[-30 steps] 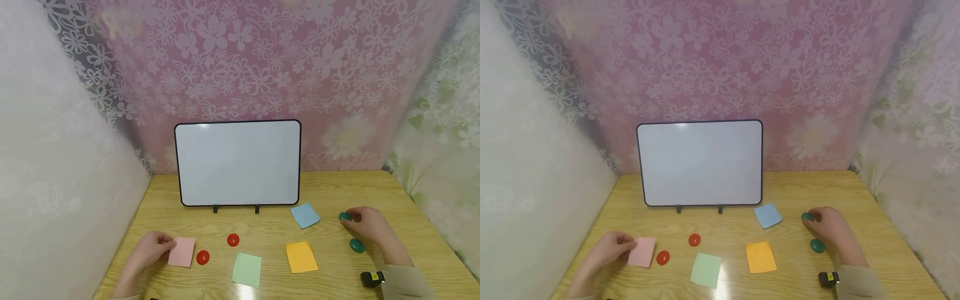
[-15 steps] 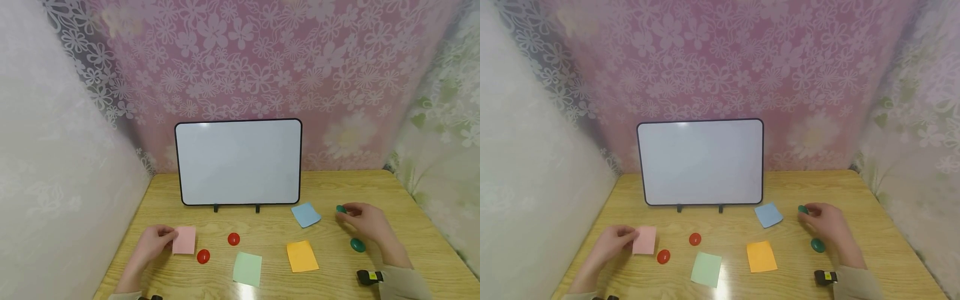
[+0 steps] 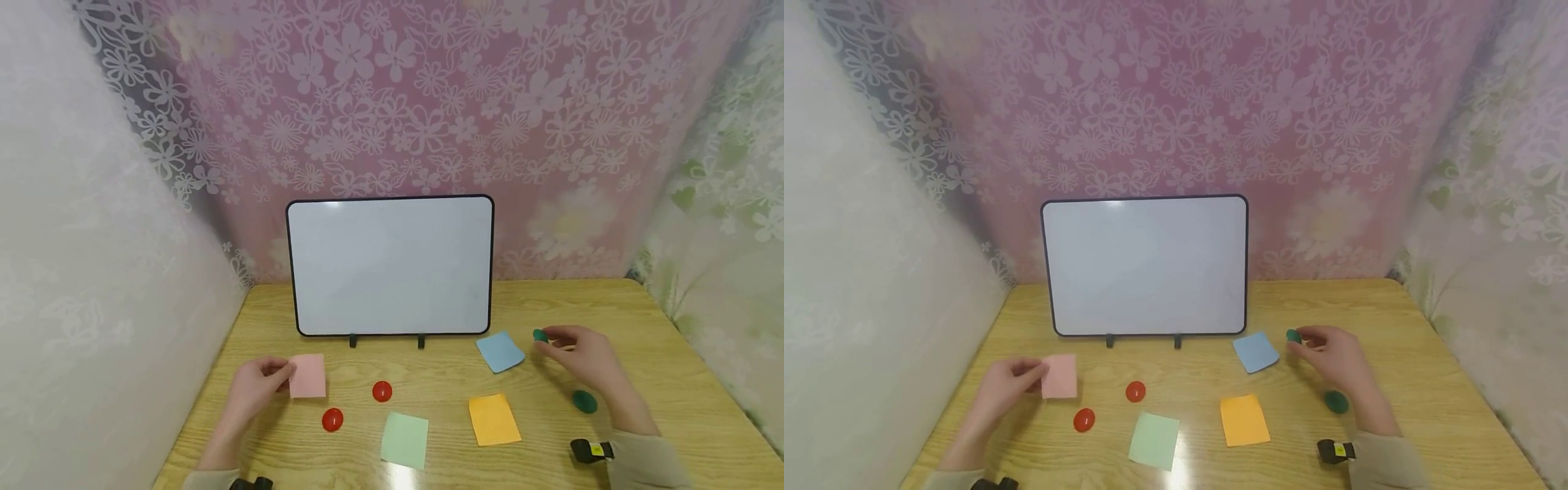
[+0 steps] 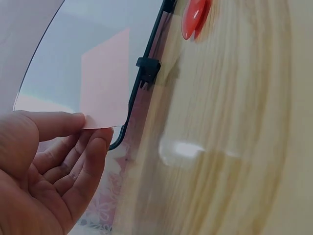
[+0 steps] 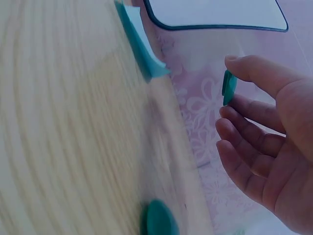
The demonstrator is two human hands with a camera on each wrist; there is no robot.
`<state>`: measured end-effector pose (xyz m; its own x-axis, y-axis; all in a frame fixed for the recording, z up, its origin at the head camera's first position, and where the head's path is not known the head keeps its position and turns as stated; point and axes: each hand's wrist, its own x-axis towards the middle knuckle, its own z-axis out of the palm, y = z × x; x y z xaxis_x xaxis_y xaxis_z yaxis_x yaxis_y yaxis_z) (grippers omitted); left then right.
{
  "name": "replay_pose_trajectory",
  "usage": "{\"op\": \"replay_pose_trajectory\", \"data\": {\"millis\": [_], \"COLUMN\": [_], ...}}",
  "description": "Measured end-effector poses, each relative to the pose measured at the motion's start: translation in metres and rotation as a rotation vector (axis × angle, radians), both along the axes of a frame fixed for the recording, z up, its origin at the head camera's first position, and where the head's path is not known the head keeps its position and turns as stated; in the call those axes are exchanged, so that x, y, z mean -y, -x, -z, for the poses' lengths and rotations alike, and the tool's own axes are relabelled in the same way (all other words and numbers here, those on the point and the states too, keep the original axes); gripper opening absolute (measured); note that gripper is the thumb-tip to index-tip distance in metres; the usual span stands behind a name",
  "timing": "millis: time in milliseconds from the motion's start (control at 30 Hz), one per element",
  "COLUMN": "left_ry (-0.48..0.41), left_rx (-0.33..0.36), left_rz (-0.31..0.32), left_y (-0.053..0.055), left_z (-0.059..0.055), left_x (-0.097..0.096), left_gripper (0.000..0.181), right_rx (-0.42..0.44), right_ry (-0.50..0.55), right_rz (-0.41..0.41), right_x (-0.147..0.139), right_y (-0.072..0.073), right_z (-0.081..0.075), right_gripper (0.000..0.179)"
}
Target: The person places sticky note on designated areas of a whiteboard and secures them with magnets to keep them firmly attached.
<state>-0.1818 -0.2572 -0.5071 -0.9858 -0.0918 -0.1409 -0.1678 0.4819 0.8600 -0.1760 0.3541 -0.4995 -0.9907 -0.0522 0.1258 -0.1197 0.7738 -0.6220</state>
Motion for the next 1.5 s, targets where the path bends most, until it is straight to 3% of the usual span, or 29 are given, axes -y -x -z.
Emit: {"op": "replay_pose_trajectory", "data": {"millis": [200, 533, 833, 1133, 1500], "left_ry": [-0.032, -0.052, -0.087, -0.129, -0.157], "left_rx": [-0.030, -0.080, -0.105, -0.106, -0.137], "left_rz": [-0.029, -0.019, 0.010, 0.027, 0.099], "left_y": [0.006, 0.014, 0.020, 0.028, 0.037], "left_z": [-0.002, -0.008, -0.015, -0.015, -0.019], "left_x": [-0.008, -0.020, -0.028, -0.038, -0.044], "left_gripper": [0.028, 0.025, 0.022, 0.021, 0.022], "right_rx": [-0.001, -0.019, -0.032, -0.064, -0.092], "right_ry": [0.014, 0.054, 0.074, 0.116, 0.110], "right_rz": [0.015, -0.015, -0.035, -0.092, -0.152], "right_x": [0.014, 0.032, 0.053, 0.075, 0.108], "right_y": [0.004, 0.012, 0.023, 0.031, 0.044], "right_z": [-0.003, -0.008, -0.010, -0.011, -0.019], "right_gripper": [0.056, 0.050, 0.050, 0.046, 0.040]}}
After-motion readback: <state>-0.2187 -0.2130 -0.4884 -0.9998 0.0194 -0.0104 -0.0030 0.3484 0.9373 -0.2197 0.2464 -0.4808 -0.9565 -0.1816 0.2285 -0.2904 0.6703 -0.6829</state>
